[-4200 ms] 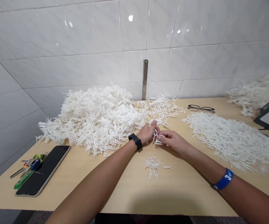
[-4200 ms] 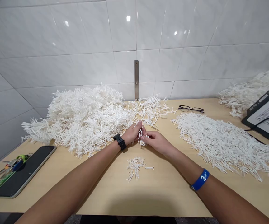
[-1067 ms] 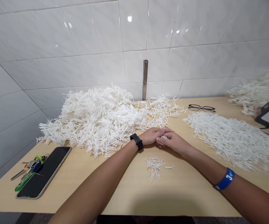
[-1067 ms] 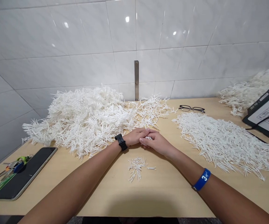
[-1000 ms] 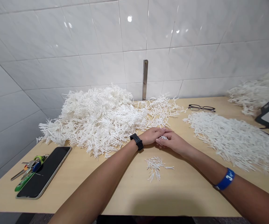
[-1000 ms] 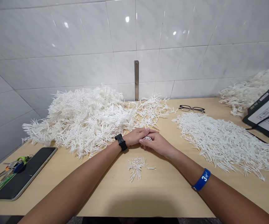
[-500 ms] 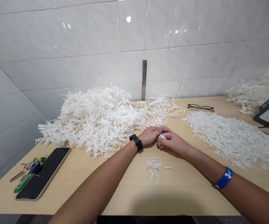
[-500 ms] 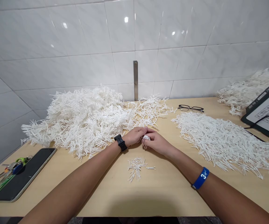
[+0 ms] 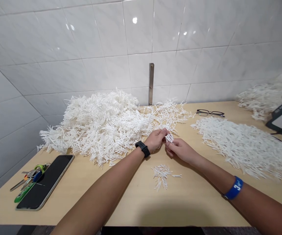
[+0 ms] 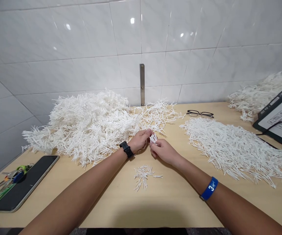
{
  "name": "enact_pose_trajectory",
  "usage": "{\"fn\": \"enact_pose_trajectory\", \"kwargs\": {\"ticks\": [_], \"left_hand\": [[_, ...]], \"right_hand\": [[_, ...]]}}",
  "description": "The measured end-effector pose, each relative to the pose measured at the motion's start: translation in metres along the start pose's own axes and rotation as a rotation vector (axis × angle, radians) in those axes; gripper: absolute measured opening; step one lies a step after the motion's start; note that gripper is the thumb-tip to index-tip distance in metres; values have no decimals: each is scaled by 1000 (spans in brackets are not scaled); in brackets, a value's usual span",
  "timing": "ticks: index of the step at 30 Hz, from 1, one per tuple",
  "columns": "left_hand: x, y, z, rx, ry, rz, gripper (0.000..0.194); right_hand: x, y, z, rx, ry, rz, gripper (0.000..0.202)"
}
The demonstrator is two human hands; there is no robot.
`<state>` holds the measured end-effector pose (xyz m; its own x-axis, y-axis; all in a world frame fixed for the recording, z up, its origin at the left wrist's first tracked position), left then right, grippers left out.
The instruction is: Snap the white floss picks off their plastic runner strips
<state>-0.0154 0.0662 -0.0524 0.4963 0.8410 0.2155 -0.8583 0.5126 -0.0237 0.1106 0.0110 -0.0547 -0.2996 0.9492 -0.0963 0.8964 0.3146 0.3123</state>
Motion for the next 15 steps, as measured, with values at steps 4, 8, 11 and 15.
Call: {"fn": "enact_pose_trajectory", "kwargs": {"ticks": [4,8,11,15], "left_hand": [[-1,-2,4,-23,31,47,49],[-2,-3,6,-19,47,63,47],[-2,-3,6,-26,54,58,46],[0,-3,2,-41,75,18,47]], "right_hand": [[-2,0,-2,6,2,-55,55],[-3,0,-3,1,16,-90,56],[-4,1,-4,11,11,-92,54],[-6,0,-8,65,-10,-117,48]]}}
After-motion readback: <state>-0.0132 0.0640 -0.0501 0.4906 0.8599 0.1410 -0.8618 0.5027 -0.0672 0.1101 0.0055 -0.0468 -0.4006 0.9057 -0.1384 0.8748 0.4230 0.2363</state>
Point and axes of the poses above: each hand's wrist, its own x-axis towards the middle knuckle, its own y-axis out of the back of the hand, z = x × y, the point moved 2 cm from there along x, towards the middle knuckle, and after that the axes turned 8 degrees about -y, right-handed, at the moved point
